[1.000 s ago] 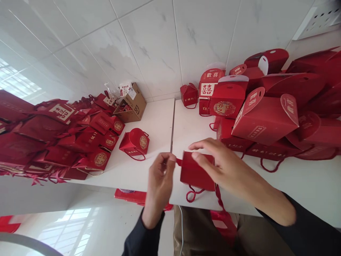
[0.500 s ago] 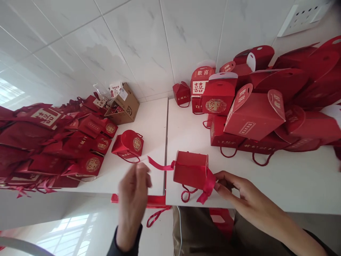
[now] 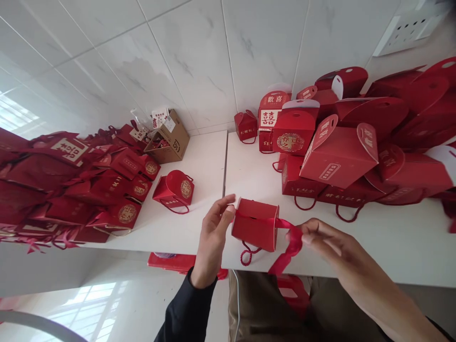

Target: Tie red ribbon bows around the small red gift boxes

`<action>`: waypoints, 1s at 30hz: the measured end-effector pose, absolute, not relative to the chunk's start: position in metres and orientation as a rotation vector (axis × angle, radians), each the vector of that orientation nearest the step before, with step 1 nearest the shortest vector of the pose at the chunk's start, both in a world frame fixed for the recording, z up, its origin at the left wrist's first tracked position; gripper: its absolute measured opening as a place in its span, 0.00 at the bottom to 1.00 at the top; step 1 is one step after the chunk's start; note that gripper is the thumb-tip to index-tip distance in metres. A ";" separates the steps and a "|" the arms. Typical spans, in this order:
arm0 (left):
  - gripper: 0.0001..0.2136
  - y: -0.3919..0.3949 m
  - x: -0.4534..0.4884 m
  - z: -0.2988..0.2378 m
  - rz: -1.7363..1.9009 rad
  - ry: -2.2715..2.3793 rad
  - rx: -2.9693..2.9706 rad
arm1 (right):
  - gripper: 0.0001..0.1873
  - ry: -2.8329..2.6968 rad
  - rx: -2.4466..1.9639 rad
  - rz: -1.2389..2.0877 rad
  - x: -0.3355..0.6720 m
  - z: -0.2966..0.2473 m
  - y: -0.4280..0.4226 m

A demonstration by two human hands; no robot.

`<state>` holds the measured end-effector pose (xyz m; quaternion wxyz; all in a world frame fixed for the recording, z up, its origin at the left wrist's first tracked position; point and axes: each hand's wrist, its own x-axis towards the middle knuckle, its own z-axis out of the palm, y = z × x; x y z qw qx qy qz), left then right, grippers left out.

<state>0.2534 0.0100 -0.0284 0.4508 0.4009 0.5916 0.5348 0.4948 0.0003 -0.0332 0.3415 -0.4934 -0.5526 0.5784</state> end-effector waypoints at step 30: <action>0.06 0.023 0.267 -0.015 1.492 0.991 0.968 | 0.27 -0.524 -1.240 1.443 0.496 -0.015 0.015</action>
